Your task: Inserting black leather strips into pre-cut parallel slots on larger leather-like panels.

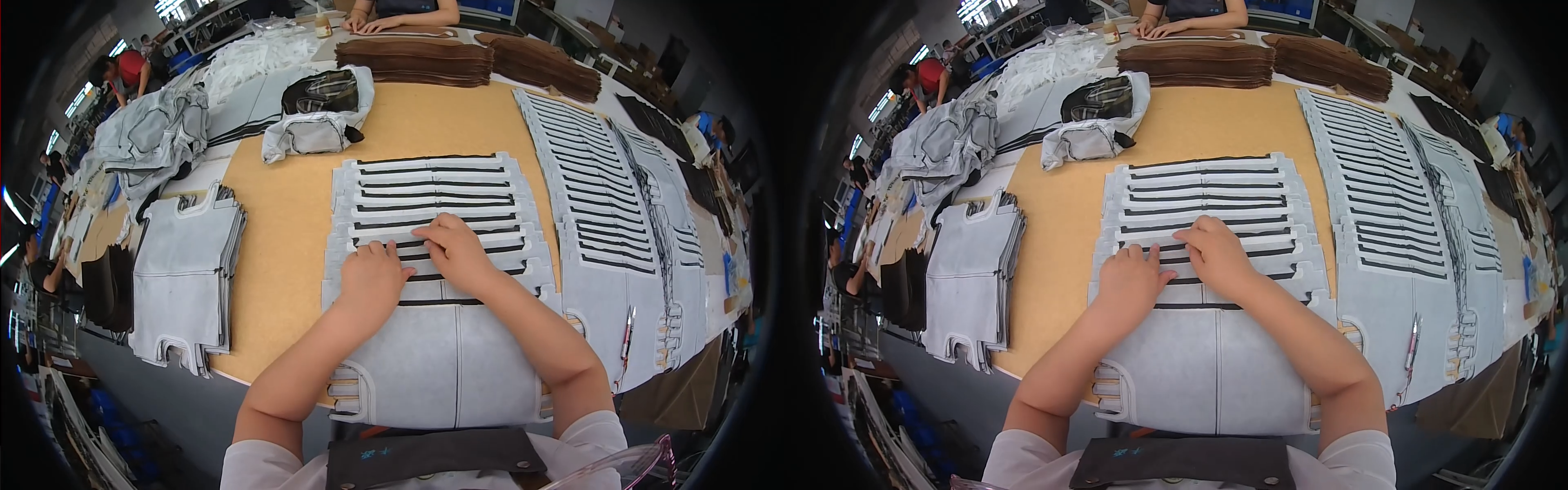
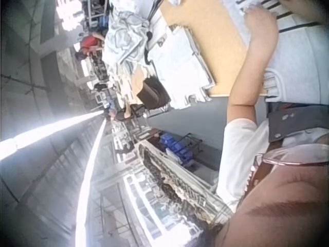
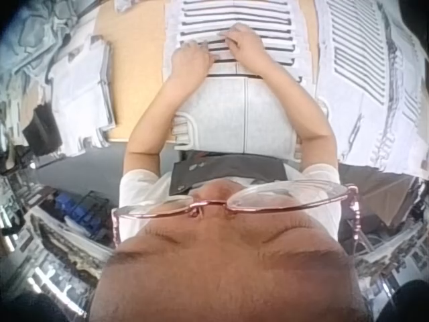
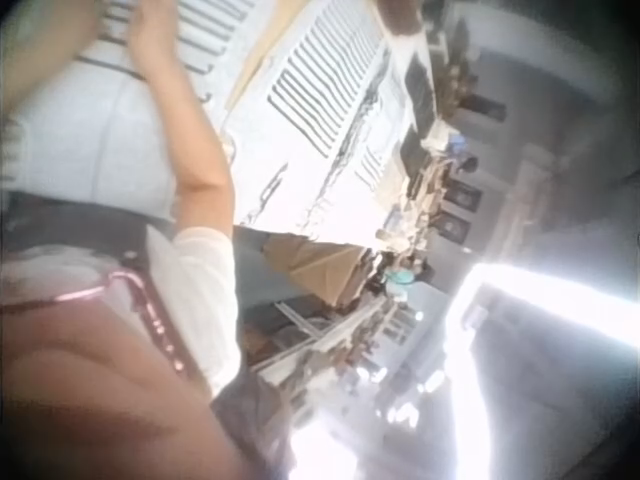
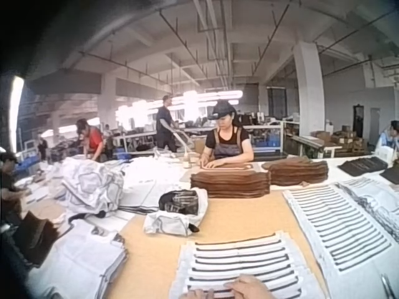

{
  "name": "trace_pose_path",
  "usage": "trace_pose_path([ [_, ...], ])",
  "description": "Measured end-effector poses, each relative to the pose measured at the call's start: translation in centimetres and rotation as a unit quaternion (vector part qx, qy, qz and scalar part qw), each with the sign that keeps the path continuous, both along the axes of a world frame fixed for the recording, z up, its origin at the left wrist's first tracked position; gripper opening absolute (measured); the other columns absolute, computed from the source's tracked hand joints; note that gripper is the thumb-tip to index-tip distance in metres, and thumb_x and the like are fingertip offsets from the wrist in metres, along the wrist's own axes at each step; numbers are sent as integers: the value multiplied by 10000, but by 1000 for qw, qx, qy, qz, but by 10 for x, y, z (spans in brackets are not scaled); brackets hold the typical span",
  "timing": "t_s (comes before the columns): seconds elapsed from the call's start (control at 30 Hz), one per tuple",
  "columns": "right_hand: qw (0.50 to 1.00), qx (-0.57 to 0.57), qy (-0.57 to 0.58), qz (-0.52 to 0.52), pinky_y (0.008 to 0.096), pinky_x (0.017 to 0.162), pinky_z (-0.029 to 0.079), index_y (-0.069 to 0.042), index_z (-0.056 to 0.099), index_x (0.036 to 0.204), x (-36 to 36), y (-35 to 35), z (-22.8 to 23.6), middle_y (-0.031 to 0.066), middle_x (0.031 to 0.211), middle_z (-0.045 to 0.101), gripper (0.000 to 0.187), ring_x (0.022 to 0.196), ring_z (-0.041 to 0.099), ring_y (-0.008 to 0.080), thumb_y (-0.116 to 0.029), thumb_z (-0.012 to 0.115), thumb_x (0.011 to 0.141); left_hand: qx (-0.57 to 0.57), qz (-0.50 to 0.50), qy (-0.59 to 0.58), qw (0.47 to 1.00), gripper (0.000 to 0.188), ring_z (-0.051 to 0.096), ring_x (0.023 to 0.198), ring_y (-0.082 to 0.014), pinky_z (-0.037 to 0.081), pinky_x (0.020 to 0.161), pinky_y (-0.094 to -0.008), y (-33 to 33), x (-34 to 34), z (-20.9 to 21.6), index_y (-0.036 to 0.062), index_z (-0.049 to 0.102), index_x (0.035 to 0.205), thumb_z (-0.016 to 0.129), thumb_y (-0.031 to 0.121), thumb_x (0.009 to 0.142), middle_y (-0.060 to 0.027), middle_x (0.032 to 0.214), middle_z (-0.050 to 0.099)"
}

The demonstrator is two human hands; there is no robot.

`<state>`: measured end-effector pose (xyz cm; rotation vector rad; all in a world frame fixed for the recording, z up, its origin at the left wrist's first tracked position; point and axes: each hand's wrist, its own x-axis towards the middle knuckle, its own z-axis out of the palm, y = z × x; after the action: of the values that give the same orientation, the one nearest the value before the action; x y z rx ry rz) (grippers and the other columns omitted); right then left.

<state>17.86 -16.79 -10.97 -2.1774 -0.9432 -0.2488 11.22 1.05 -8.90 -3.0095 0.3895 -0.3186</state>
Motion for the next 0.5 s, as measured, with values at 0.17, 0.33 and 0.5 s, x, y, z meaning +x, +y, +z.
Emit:
trace_pose_path([
  [0.17,980,-136,-140,27,366,787,476,-50,730,996,-3,2,11,74,898,564,331,899,529,275,88,613,719,28,30,30,999,561,632,793,-233,498,648,-340,-4,-4,-1,-1,667,1180,635,480,892,-96,850,621],
  [0.33,998,-43,-45,5,364,835,475,-19,717,922,-1,-5,8,85,897,575,217,915,535,273,34,625,733,6,13,7,1000,564,605,744,-222,485,629,-340,-8,-7,3,63,661,1239,623,507,893,-88,810,586],
  [0.5,990,-117,-71,-32,347,835,484,-7,704,949,-2,-9,9,74,925,592,221,915,537,254,-8,647,736,0,1,-23,1000,583,570,695,-221,463,604,-334,-7,-8,-2,136,659,1283,630,545,868,-80,789,552],
])
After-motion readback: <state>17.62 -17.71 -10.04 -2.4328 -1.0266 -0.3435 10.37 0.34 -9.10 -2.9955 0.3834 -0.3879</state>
